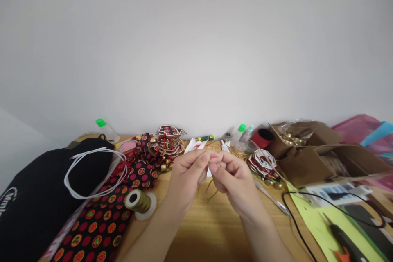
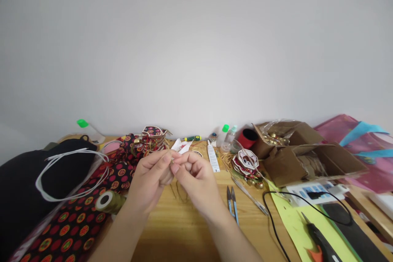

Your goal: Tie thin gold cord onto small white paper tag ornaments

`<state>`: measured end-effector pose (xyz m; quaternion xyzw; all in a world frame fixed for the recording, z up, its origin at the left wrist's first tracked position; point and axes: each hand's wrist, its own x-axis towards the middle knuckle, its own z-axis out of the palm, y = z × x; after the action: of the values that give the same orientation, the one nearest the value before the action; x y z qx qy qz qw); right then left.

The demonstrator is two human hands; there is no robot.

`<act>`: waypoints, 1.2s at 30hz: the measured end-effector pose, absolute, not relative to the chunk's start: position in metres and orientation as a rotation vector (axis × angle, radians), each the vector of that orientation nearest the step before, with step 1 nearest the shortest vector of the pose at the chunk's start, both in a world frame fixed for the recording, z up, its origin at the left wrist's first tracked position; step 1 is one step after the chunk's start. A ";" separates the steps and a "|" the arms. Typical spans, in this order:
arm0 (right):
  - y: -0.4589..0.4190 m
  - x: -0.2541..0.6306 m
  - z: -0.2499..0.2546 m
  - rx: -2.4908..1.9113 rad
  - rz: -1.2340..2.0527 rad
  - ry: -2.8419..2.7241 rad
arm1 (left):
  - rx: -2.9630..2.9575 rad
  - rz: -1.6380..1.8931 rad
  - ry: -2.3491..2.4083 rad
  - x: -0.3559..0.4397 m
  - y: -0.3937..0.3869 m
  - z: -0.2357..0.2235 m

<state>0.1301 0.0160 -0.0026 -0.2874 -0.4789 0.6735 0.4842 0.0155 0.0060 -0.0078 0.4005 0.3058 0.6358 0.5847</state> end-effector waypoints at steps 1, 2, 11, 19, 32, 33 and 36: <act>0.016 0.130 -0.003 -0.701 1.641 -1.165 | 0.935 1.486 0.707 0.015 0.006 -0.008; 0.016 0.130 -0.003 -0.702 1.640 -1.165 | 0.938 1.486 0.702 0.015 0.006 -0.008; 0.016 0.129 -0.003 -0.672 1.629 -1.139 | 0.946 1.480 0.716 0.015 0.006 -0.010; 0.017 0.131 -0.002 -0.658 1.640 -1.129 | 0.934 1.476 0.721 0.015 0.006 -0.008; 0.016 0.132 0.000 -0.663 1.692 -1.137 | 0.958 1.485 0.714 0.016 0.006 -0.010; 0.016 0.132 0.000 -0.669 1.686 -1.141 | 0.964 1.487 0.721 0.016 0.006 -0.010; 0.016 0.132 0.001 -0.684 1.647 -1.155 | 0.962 1.486 0.733 0.016 0.006 -0.011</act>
<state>0.1323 0.0158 0.0007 -0.2811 -0.4749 0.6772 0.4867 0.0162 0.0059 -0.0113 0.4109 0.3129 0.6343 0.5753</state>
